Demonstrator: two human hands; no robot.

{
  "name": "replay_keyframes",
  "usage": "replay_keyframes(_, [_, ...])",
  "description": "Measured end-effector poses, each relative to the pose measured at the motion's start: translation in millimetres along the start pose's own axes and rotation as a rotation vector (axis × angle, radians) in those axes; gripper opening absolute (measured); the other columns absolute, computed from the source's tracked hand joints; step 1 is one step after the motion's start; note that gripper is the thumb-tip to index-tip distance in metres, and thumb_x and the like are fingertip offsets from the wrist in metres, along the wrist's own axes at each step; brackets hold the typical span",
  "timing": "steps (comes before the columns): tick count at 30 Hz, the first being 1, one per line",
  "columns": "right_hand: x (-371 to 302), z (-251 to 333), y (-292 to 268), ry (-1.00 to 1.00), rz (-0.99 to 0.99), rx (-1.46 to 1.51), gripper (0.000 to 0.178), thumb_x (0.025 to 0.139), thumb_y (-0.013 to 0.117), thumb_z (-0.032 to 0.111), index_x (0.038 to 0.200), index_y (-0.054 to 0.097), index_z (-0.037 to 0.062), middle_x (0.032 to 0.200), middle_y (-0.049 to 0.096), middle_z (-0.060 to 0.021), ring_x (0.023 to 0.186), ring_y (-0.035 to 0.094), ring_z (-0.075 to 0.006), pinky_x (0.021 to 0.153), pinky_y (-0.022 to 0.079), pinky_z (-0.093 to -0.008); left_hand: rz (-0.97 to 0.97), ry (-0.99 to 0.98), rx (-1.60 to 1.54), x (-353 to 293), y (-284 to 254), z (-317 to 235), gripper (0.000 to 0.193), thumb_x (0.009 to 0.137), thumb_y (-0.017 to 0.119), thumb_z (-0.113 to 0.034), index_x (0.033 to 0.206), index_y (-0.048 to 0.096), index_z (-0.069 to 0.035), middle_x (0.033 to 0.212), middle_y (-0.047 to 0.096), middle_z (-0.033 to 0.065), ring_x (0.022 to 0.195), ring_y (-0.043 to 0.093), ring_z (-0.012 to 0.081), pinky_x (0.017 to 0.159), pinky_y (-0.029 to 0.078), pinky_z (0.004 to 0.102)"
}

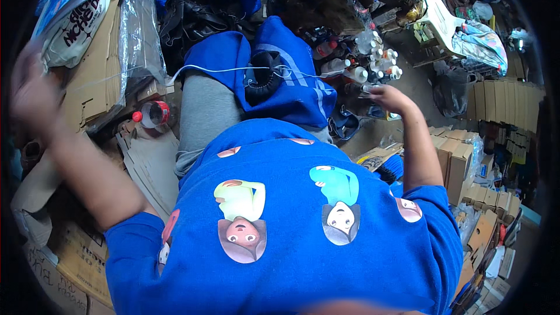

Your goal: The recorder is hand-sewing a black shoe component using a needle and thread in a workshop environment.

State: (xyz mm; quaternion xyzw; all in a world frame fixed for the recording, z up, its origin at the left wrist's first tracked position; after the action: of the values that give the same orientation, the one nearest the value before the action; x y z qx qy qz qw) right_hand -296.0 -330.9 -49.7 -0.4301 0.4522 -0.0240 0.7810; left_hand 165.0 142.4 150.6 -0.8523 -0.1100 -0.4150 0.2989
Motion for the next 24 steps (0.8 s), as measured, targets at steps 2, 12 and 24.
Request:
replay_keyframes(2, [12, 54, 4, -0.331, -0.116, 0.195, 0.033, 0.091, 0.055, 0.016, 0.123, 0.060, 0.0088, 0.117, 0.062, -0.0137, 0.106, 0.058, -0.0203, 0.091, 0.044, -0.0334, 0.601, 0.078, -0.333, -85, 91, -26, 0.020, 0.092, 0.057, -0.010, 0.108, 0.068, -0.006, 0.105, 0.068, 0.0083, 0.096, 0.062, 0.0141, 0.085, 0.047, 0.0261])
replay_keyframes(12, [26, 198, 13, -0.410, 0.125, 0.736, 0.028, 0.089, 0.065, 0.032, 0.082, 0.062, 0.0052, 0.071, 0.052, 0.0056, 0.069, 0.045, -0.0044, 0.064, 0.037, -0.0216, 1.260, 0.143, -0.340, -199, 136, -120, 0.023, 0.088, 0.062, -0.022, 0.080, 0.058, 0.000, 0.064, 0.053, 0.0130, 0.059, 0.050, 0.0188, 0.059, 0.041, 0.0345])
replay_keyframes(24, [16, 193, -21, -0.504, -0.210, 0.568, 0.024, 0.090, 0.061, 0.012, 0.114, 0.066, 0.0081, 0.082, 0.052, 0.0024, 0.077, 0.053, -0.0072, 0.063, 0.045, -0.0233, 1.131, 0.103, -0.634, -174, 139, -116, 0.030, 0.081, 0.068, -0.014, 0.110, 0.067, -0.007, 0.114, 0.064, 0.0121, 0.111, 0.059, 0.0249, 0.096, 0.043, 0.0329])
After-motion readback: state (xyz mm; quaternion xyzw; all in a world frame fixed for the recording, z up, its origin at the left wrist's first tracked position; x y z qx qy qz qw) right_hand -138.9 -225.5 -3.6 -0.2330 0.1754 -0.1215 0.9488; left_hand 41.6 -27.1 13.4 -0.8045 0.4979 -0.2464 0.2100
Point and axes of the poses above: each hand's wrist, its own x-axis towards the middle knuckle, its own y-axis out of the palm, z = x × y, the point moved 4 cm from there along x, towards the middle knuckle
